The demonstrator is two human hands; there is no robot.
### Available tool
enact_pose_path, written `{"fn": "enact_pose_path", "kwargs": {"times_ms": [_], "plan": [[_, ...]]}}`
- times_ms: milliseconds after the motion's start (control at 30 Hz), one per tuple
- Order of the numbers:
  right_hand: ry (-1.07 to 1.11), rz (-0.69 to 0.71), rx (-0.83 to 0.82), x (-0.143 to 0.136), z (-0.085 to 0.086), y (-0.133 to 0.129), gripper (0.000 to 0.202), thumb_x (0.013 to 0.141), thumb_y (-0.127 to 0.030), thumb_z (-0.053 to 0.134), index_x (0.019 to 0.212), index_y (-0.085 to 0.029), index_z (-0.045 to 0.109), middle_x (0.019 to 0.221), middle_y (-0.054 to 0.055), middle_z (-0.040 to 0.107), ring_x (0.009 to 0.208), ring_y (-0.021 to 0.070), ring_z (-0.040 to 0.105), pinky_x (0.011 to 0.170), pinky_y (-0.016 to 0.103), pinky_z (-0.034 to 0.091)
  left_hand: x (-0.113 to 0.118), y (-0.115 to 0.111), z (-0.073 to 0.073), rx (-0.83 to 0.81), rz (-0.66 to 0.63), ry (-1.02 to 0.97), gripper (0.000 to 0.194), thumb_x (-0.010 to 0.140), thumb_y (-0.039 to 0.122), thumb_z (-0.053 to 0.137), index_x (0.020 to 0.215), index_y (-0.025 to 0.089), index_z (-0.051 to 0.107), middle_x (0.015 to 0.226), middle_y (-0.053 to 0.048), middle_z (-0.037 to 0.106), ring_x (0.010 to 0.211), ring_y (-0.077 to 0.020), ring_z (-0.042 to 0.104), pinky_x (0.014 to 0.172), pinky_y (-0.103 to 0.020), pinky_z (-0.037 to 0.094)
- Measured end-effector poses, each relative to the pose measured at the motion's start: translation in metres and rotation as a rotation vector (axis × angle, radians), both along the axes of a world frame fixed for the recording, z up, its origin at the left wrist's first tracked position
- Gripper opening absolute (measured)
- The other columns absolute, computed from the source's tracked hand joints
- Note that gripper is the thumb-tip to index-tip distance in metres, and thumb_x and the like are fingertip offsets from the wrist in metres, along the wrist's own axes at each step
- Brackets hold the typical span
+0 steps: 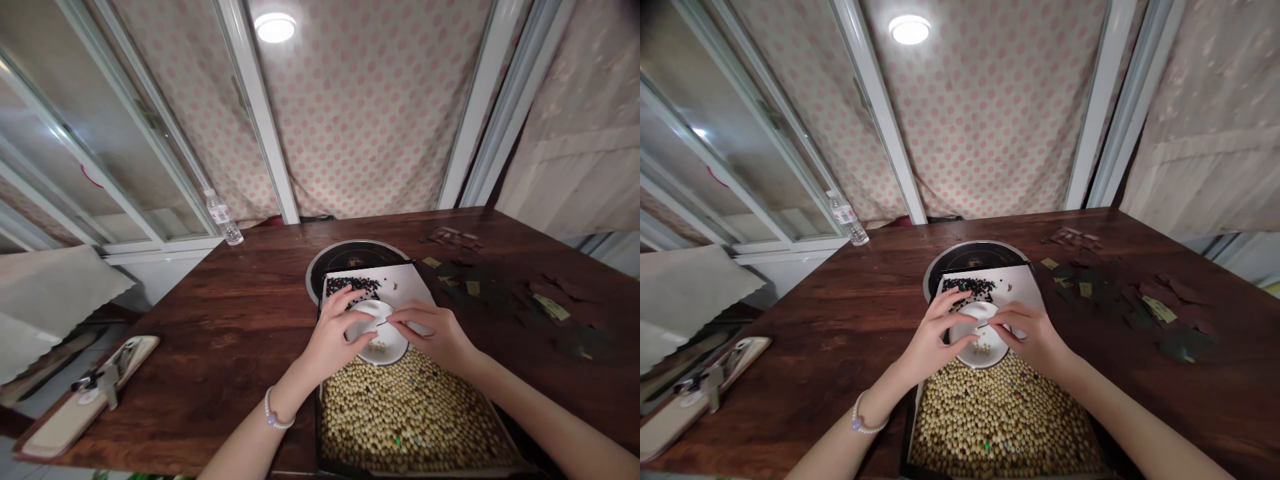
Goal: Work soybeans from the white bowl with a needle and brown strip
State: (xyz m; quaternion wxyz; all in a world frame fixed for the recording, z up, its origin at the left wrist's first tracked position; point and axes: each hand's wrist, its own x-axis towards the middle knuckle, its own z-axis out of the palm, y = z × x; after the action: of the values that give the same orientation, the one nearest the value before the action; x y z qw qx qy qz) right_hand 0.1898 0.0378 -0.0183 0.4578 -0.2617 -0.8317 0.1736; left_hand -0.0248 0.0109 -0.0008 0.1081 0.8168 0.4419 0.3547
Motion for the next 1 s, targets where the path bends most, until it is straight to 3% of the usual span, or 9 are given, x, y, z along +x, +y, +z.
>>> {"fn": "enact_pose_path", "kwargs": {"times_ms": [233,567,800,1000], "plan": [[-0.004,0.047,0.032,-0.002,-0.002,-0.001,0.015,0.087,-0.017,0.054,0.093,-0.02,0.066,0.083,0.006,0.068,0.078,0.0176,0.064,0.068,0.031,0.055,0.004,-0.003,0.003,0.057,0.006,-0.009,0.007,0.08,0.029,0.064,0.08,0.024,0.069,0.122,-0.004,0.06,0.123,-0.0258,0.044,0.103,-0.049,0.035],[-0.08,-0.044,-0.002,-0.007,-0.007,0.002,0.015,0.089,-0.013,0.048,0.084,-0.019,0.061,0.078,0.005,0.064,0.075,0.0176,0.062,0.069,0.03,0.051,0.004,0.0,-0.001,0.069,0.015,-0.002,0.006,0.079,0.029,0.066,0.078,0.025,0.071,0.12,-0.003,0.06,0.119,-0.0242,0.047,0.103,-0.047,0.036],[0.006,-0.255,-0.029,0.01,-0.004,0.015,0.015,0.086,-0.014,0.049,0.078,-0.018,0.061,0.075,0.005,0.064,0.07,0.0176,0.062,0.064,0.028,0.05,0.001,0.002,-0.004,0.085,-0.005,-0.006,0.002,0.075,0.023,0.069,0.075,0.024,0.071,0.121,-0.003,0.062,0.12,-0.026,0.047,0.101,-0.05,0.037],[-0.008,-0.2,-0.134,0.008,-0.001,0.01,0.01,0.085,-0.016,0.054,0.08,-0.018,0.063,0.076,0.003,0.067,0.069,0.0163,0.062,0.065,0.027,0.05,0.0,0.003,-0.008,-0.025,-0.043,0.079,0.027,0.071,0.03,0.075,0.097,0.025,0.07,0.131,-0.006,0.054,0.126,-0.0285,0.042,0.105,-0.053,0.034]]}}
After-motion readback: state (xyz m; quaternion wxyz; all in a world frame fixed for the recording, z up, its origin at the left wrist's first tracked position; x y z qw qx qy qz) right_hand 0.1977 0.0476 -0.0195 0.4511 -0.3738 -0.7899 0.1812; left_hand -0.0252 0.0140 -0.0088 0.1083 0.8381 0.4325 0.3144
